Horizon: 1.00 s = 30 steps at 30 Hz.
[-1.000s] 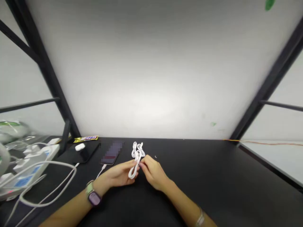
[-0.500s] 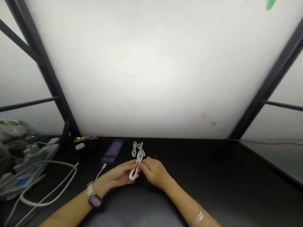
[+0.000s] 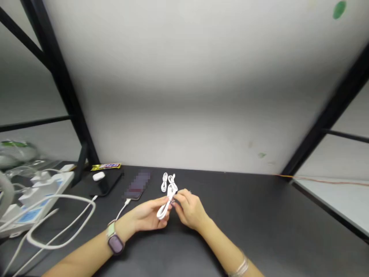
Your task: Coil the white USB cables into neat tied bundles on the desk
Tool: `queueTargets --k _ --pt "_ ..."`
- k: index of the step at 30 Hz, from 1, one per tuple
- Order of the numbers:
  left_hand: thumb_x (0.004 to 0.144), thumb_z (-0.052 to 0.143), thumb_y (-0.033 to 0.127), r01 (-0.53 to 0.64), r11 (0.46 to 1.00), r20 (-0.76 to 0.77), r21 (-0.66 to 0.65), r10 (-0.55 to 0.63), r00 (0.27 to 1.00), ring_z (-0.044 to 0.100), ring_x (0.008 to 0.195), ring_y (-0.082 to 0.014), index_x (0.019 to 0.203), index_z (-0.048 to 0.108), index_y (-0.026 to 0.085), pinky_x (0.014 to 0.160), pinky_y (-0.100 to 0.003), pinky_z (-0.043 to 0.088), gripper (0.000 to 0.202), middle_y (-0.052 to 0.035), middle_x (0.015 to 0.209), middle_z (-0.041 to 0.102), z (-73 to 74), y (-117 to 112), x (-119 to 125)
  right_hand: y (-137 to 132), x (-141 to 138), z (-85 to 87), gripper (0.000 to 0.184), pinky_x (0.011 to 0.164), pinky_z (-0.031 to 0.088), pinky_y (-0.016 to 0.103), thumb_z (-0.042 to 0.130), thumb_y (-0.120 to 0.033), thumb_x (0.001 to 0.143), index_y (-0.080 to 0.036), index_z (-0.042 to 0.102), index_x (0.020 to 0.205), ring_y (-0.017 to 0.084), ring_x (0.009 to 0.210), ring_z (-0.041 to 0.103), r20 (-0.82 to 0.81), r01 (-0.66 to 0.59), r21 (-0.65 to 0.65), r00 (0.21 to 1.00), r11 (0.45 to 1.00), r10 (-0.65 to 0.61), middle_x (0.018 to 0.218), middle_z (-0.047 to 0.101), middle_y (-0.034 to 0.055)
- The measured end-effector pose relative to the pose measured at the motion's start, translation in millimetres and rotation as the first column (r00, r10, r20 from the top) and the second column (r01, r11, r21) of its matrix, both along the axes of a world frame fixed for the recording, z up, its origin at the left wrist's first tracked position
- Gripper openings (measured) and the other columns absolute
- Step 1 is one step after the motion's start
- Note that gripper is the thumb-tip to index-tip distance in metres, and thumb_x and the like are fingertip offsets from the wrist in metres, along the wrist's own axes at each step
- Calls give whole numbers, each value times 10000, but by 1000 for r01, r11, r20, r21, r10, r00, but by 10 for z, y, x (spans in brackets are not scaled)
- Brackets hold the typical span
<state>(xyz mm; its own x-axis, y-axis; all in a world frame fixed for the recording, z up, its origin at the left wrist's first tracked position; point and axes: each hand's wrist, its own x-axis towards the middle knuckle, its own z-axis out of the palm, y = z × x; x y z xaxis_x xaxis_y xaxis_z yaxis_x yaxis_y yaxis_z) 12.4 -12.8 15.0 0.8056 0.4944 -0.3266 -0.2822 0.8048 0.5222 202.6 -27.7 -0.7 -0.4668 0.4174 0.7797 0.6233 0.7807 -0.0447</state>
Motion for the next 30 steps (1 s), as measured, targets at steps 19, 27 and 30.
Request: queueTargets --k 19,27,30 --pt "755 643 271 64 998 -75 -14 -65 995 583 579 -81 810 599 111 564 -208 366 174 18 660 618 13 10 -15 21 4 -40 142 555 408 220 476 -175 866 -227 596 921 114 611 498 -29 -13 -20 1000 1000 12 745 591 17" --pt "750 642 314 126 992 -117 -3 -125 985 571 554 -85 772 600 92 551 -204 366 227 -1 617 609 -28 52 -40 -15 4 -28 149 571 420 232 470 -246 887 -212 613 907 120 595 512 -30 0 -212 1000 977 -6 687 579 9" --pt "749 643 320 118 992 -120 45 -111 986 571 549 -82 786 595 102 543 -202 368 226 5 630 608 -22 51 -39 -19 -4 -17 148 600 424 246 453 -202 883 -213 600 894 125 615 510 -17 -23 -198 1000 980 20 722 580 16"
